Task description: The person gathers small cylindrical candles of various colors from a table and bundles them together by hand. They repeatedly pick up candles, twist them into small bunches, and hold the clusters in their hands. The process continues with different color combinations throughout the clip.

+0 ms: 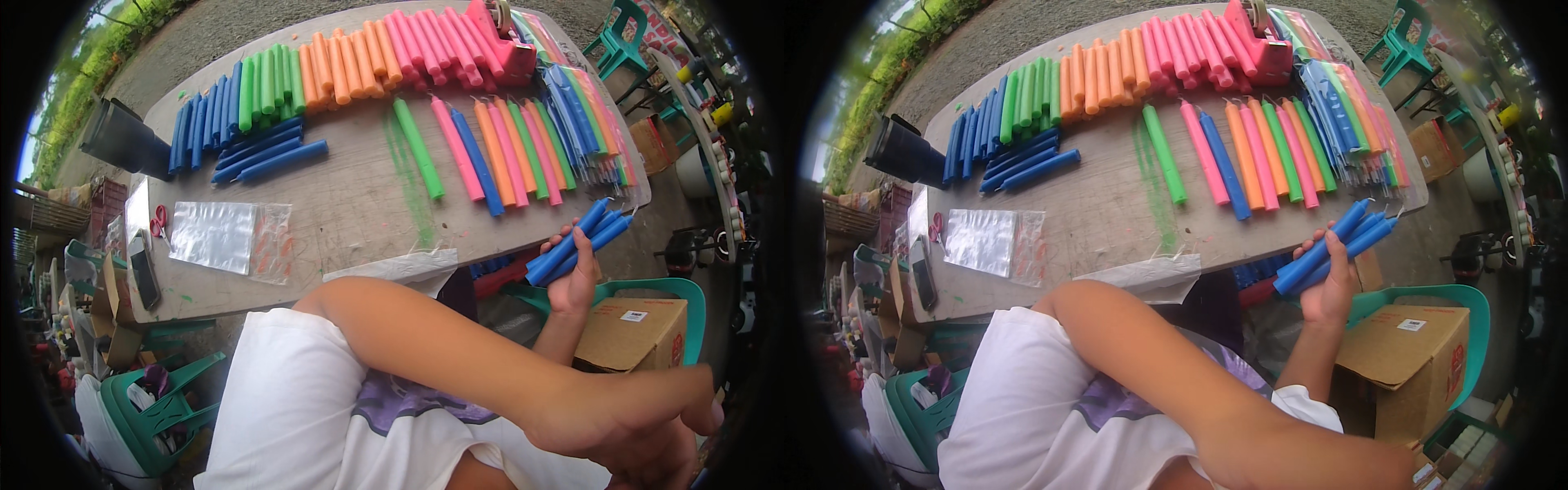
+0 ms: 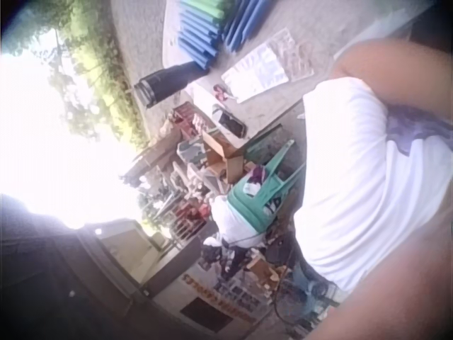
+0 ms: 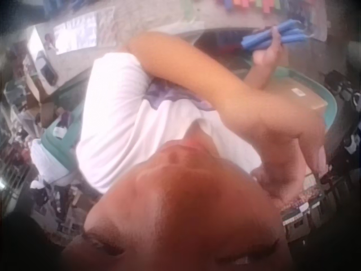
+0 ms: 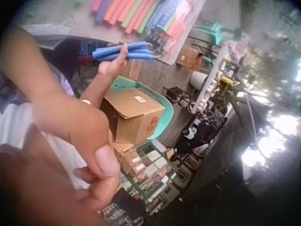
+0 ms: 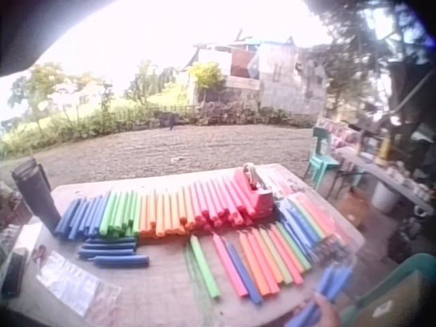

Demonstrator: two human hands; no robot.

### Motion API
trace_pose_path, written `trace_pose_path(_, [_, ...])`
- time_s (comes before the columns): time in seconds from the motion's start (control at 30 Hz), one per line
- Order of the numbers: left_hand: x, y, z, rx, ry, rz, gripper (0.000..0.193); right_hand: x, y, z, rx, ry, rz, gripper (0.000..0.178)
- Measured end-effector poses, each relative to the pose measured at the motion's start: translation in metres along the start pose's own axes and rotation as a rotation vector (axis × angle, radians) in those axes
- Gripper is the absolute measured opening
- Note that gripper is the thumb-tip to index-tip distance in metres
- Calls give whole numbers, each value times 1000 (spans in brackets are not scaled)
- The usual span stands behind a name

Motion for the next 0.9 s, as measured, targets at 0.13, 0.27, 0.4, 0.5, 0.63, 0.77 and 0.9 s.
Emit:
trace_pose_path(0.13, [1,1,-4,27,-43,22,78,0,-3,-1,-20,4,14,33])
trace_pose_path(0.27, [3,4,-4,67,-33,-50,80,-1,5,11,-19,234,-390,27])
trace_pose_path(0.4, [24,1,1,-125,67,239,81,21,-33,10,-184,539,-1114,28])
trace_pose_path(0.5, [7,-10,-4,-92,53,81,76,18,-63,20,-202,637,-1514,40])
trace_pose_path(0.63, [10,1,-16,35,-180,179,61,6,-75,26,-187,752,-1806,44])
trace_pose_path(0.77, [10,12,-41,-25,-264,314,55,5,-75,22,-199,787,-1850,43])
trace_pose_path(0.9, [-46,-7,-49,-433,241,686,34,10,-80,16,-216,530,-1920,42])
Point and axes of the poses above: each hand's wrist, its own z-axis towards the middle knuckle, its own y-axis out of the back of the hand, x = y × z, the point moved 4 cm from there along z, towards the middle knuckle, and after that the axes turned 5 degrees about -y, right-handed, at the moved point
